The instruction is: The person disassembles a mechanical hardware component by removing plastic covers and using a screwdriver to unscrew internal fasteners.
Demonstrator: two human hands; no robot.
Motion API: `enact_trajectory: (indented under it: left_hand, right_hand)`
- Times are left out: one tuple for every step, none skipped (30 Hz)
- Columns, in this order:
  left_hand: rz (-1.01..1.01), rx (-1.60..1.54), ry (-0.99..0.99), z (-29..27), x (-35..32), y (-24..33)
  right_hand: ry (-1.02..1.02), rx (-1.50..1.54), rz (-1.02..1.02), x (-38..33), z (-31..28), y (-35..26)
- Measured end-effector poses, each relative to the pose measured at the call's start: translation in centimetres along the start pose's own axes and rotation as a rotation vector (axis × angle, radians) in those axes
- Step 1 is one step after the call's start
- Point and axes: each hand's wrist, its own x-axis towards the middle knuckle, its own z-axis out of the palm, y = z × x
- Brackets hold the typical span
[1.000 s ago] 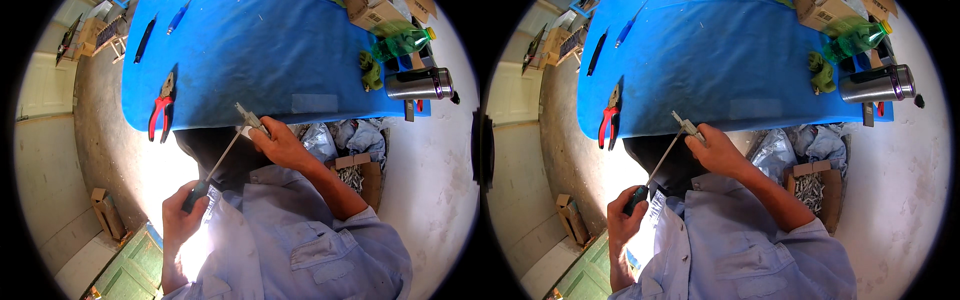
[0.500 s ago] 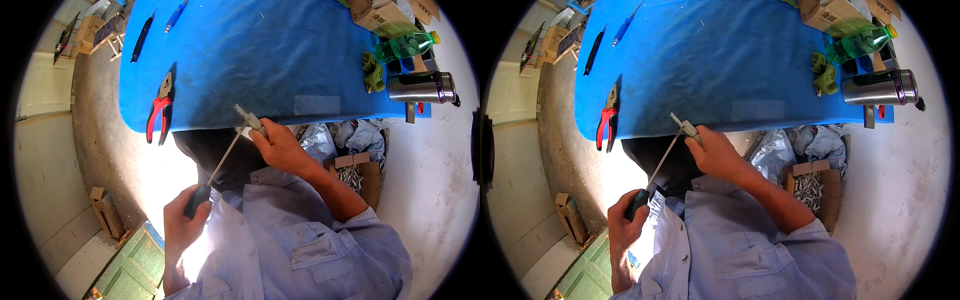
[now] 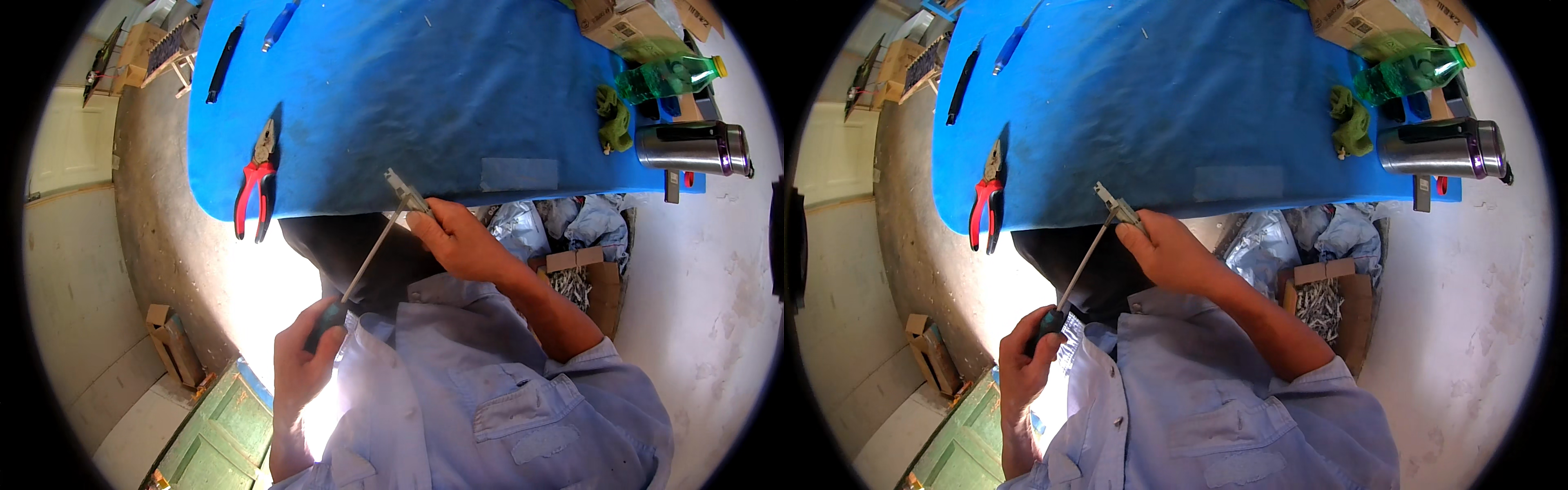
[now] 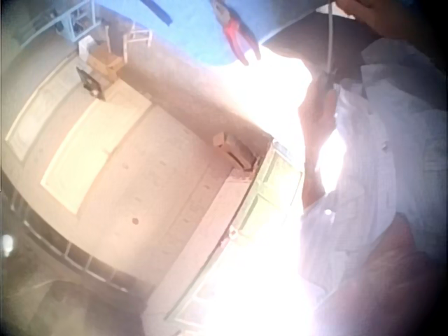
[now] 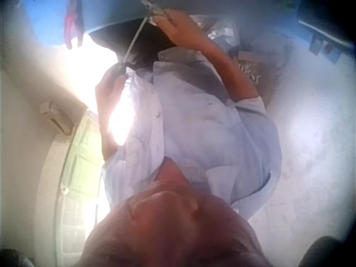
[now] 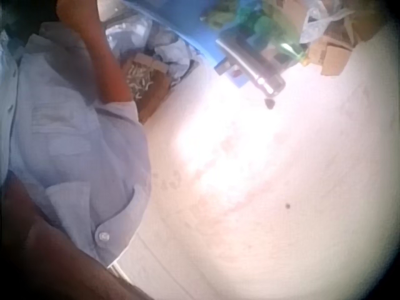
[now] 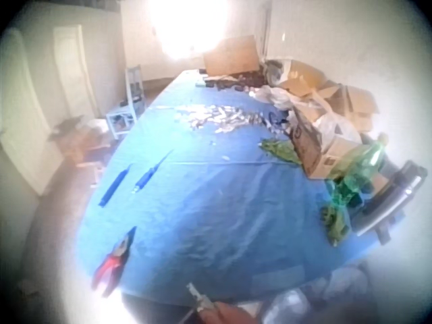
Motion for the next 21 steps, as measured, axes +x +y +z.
enact_trajectory:
  left_hand:
    - [-0.001,0.003,0.0,0.0,0.0,0.3]
    - [-0.003,0.007,0.002,-0.1,-0.1,0.6]
    - [-0.005,0.011,0.004,-0.1,-0.1,0.8]
    - [0.002,0.02,0.002,-0.2,-0.1,0.9]
    - [0.009,0.03,0.0,-0.3,0.0,0.9]
    - [0.017,0.039,-0.003,-0.4,0.1,0.9]
    - [0.027,0.048,-0.003,-0.5,0.1,0.8]
    - [0.037,0.054,-0.002,-0.6,0.2,0.6]
    - [0.047,0.061,-0.002,-0.6,0.2,0.6]
    - [0.04,0.055,-0.008,-0.7,0.2,0.7]
    - [0.034,0.049,-0.013,-0.8,0.2,0.9]
    - [0.028,0.043,-0.017,-0.8,0.3,1.1]
    - [0.025,0.039,-0.018,-0.9,0.3,1.1]
    - [0.024,0.034,-0.018,-0.9,0.3,1.1]
    - [0.022,0.03,-0.018,-1.0,0.3,1.2]
    - [0.019,0.029,-0.017,-1.0,0.3,1.2]
    - [0.017,0.029,-0.017,-1.0,0.2,1.3]
    - [0.016,0.029,-0.016,-1.0,0.2,1.3]
    - [0.017,0.034,-0.013,-1.0,0.2,1.2]
    - [0.019,0.038,-0.008,-1.0,0.1,1.2]
    - [0.02,0.043,-0.004,-1.0,0.1,1.1]
  right_hand:
    - [-0.027,0.038,0.027,0.0,-0.1,0.0]
    - [-0.055,0.077,0.053,0.1,-0.1,0.1]
    - [-0.065,0.099,0.074,0.2,-0.1,0.0]
    - [-0.075,0.121,0.095,0.2,-0.2,-0.3]
    - [-0.085,0.143,0.115,0.1,-0.2,-0.5]
    - [-0.089,0.157,0.118,0.2,-0.2,-0.4]
    - [-0.094,0.17,0.121,0.2,-0.2,-0.2]
    - [-0.098,0.183,0.124,0.3,-0.2,0.0]
    - [-0.107,0.194,0.135,0.3,-0.2,0.0]
    - [-0.116,0.205,0.147,0.3,-0.3,-0.1]
    - [-0.124,0.216,0.158,0.3,-0.4,-0.3]
    - [-0.123,0.224,0.172,0.4,-0.4,-0.4]
    - [-0.122,0.232,0.185,0.4,-0.4,-0.5]
    - [-0.121,0.239,0.198,0.4,-0.4,-0.5]
    - [-0.122,0.234,0.189,0.4,-0.5,-0.6]
    - [-0.123,0.229,0.179,0.4,-0.5,-0.7]
    - [-0.122,0.224,0.169,0.4,-0.6,-0.7]
    - [-0.099,0.183,0.136,0.4,-0.5,-0.4]
    - [-0.075,0.142,0.104,0.4,-0.3,0.1]
    - [-0.052,0.1,0.072,0.4,-0.1,0.3]
    - [-0.026,0.01,0.039,0.3,0.0,0.2]
